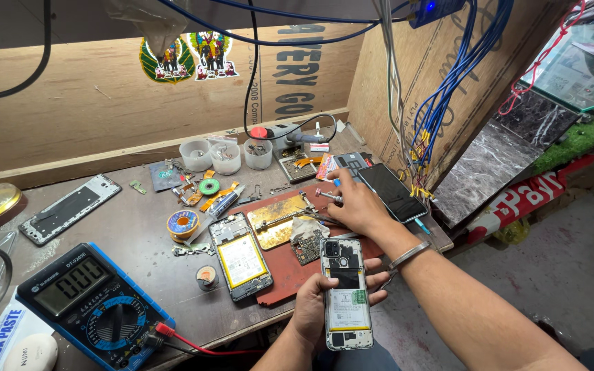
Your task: The person holds a disassembled smartphone in one hand and uses a soldering iron and tweezers to work on its internal board, picking small components from the cluttered workbench. They then fit the back cover onto the phone and press the power button to test the reassembled device.
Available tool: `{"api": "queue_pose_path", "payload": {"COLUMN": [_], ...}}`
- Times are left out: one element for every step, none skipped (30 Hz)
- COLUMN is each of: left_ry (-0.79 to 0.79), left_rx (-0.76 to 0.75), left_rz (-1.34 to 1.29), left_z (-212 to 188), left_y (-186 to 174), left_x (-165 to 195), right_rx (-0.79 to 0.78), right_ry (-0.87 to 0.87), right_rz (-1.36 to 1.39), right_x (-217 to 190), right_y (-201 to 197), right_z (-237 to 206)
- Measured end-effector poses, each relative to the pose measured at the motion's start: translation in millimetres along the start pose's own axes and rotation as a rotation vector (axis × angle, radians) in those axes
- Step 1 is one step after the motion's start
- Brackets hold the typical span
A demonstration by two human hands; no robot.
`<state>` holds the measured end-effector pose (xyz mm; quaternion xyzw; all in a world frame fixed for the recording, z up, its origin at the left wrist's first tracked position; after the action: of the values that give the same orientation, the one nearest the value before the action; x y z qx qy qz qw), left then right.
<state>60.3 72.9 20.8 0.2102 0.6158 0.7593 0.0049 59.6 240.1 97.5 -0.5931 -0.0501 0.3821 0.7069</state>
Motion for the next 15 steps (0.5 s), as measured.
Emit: {"api": "queue_pose_path", "payload": {"left_ry": [0.002,0.003,0.005,0.007,0.009,0.012,0.013,0.013,0.014,0.013,0.011,0.010,0.008,0.003,-0.002], "left_rx": [0.001,0.004,0.006,0.016,0.025,0.034,0.026,0.019,0.010,0.011,0.014,0.015,0.036,0.058,0.078], "left_rz": [-0.010,-0.020,-0.031,-0.038,-0.045,-0.049,-0.060,-0.071,-0.081,-0.080,-0.083,-0.084,-0.095,-0.109,-0.122], "left_z": [0,-1,-1,-2,-2,-2,-2,-3,-2,-2,-3,-3,-4,-5,-6], "left_y": [0,1,1,1,1,1,3,4,6,6,7,7,4,1,-2], "left_x": [1,1,1,1,2,2,3,3,4,4,3,3,3,2,0], "right_rx": [0.013,0.025,0.037,0.067,0.097,0.129,0.142,0.154,0.168,0.151,0.133,0.115,0.075,0.035,-0.003], "right_ry": [0.031,0.062,0.094,0.129,0.163,0.196,0.175,0.155,0.133,0.103,0.076,0.046,0.080,0.119,0.157], "right_rz": [0.042,0.085,0.127,0.194,0.260,0.327,0.367,0.406,0.445,0.525,0.602,0.680,0.738,0.794,0.849], "right_x": [4,8,11,15,19,21,18,15,11,5,0,-7,-9,-10,-11], "right_y": [-1,-3,-5,-10,-15,-22,-28,-34,-41,-44,-47,-48,-43,-39,-33], "right_z": [0,-2,-5,-9,-14,-19,-25,-33,-40,-50,-63,-74,-84,-98,-108]}}
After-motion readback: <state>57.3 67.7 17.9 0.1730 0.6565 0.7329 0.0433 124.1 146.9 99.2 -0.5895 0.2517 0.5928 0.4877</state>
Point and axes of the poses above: each hand's wrist, its own z-axis towards the middle knuckle, its own y-axis out of the palm, x = y × z, the point moved 10 cm from there along z, towards the middle knuckle, and after that the axes turned 1 degree about -z, right-handed, at the moved point
